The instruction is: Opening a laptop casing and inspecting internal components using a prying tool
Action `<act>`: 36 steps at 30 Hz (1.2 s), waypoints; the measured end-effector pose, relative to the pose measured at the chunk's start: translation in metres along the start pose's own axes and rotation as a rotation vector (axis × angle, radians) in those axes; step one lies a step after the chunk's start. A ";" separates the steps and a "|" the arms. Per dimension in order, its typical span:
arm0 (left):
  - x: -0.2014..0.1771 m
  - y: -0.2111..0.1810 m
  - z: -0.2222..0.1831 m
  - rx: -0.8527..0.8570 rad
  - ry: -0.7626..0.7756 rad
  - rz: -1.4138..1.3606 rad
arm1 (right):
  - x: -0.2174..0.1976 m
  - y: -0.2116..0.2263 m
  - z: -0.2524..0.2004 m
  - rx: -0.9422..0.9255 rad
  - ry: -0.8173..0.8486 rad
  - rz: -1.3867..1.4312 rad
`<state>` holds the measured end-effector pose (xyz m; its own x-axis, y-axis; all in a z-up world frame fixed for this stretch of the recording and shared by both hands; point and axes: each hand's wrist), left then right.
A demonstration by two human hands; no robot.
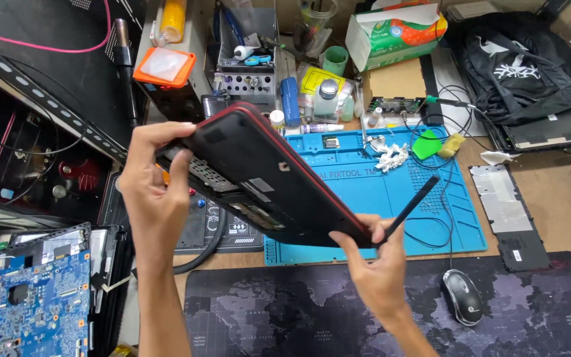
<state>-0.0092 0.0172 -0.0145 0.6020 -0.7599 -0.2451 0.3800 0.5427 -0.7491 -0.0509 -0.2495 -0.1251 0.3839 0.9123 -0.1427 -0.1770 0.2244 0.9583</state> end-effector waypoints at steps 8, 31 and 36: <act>0.037 0.063 -0.062 -0.295 -0.239 -0.285 | -0.042 0.059 0.054 -0.194 0.196 -0.495; 0.070 0.050 -0.114 -0.298 -0.240 -0.292 | -0.068 -0.004 0.095 -0.370 0.362 -0.709; 0.083 0.033 -0.086 -0.282 -0.296 -0.477 | -0.063 0.008 0.088 -0.383 0.322 -0.727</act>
<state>-0.0070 -0.0589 -0.1126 0.5966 -0.7417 0.3066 0.4792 0.0228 -0.8774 0.0034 -0.3357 -0.0866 0.2562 0.5382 -0.8030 -0.3016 0.8337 0.4625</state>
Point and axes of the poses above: each hand's wrist, its own z-axis towards the middle knuckle, its own x-axis out of the palm, y = z × x, and after that the axes turned 11 degrees about -y, right-handed
